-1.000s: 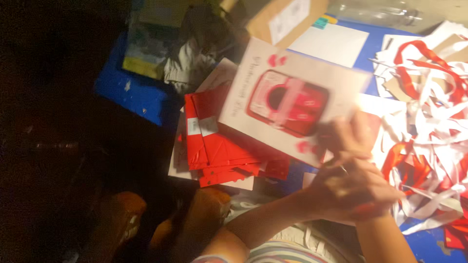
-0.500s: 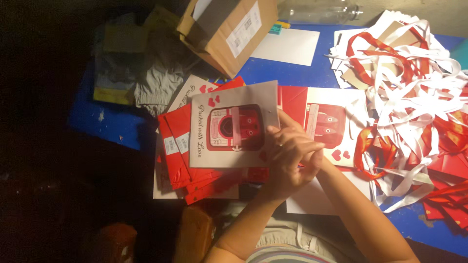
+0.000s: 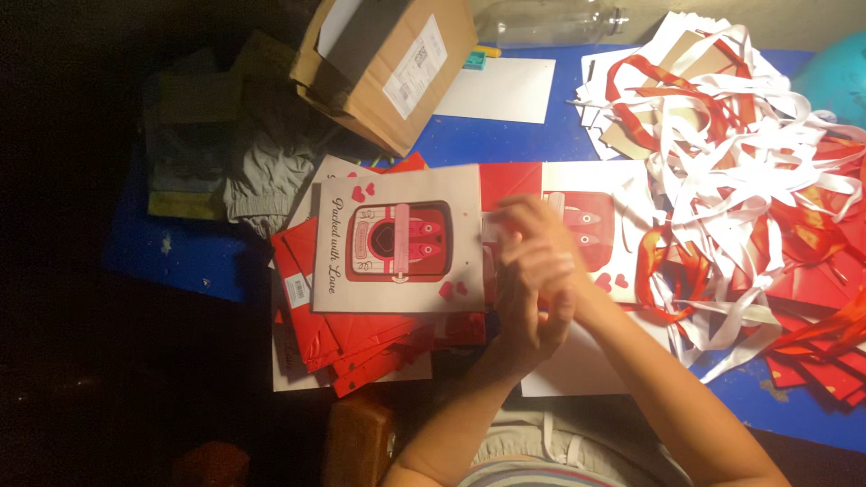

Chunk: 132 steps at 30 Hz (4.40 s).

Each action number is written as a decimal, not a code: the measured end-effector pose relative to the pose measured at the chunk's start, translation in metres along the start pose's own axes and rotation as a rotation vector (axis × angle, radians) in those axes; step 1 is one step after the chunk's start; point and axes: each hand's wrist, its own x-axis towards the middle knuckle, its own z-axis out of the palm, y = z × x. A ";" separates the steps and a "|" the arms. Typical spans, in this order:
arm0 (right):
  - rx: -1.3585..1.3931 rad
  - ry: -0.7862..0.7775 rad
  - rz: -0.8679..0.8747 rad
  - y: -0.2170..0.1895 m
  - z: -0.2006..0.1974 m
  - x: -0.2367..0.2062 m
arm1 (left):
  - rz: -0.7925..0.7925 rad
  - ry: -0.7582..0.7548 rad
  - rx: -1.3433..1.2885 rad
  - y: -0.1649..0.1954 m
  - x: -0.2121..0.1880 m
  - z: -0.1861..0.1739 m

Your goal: The person threads red and white ribbons through the handles of small red and white gift bags, ties them into bows, and stacks the finished bags on the table. The person handles multiple bags one at a time, alternating between red and white ribbons.

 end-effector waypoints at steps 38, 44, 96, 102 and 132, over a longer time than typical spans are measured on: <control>0.754 0.244 0.660 0.065 -0.121 -0.030 | -0.462 -0.425 -0.089 -0.076 0.063 0.055; 0.793 0.095 0.521 0.074 -0.109 -0.045 | -0.519 -0.506 -0.234 -0.088 0.060 0.042; 0.502 0.230 0.537 0.063 -0.085 -0.051 | -0.379 -0.208 -0.289 -0.075 0.058 0.056; 0.468 0.232 0.540 0.061 -0.087 -0.051 | -0.348 -0.143 -0.188 -0.078 0.057 0.063; 0.550 0.257 0.597 0.069 -0.089 -0.051 | -0.585 -0.215 -0.212 -0.088 0.052 0.071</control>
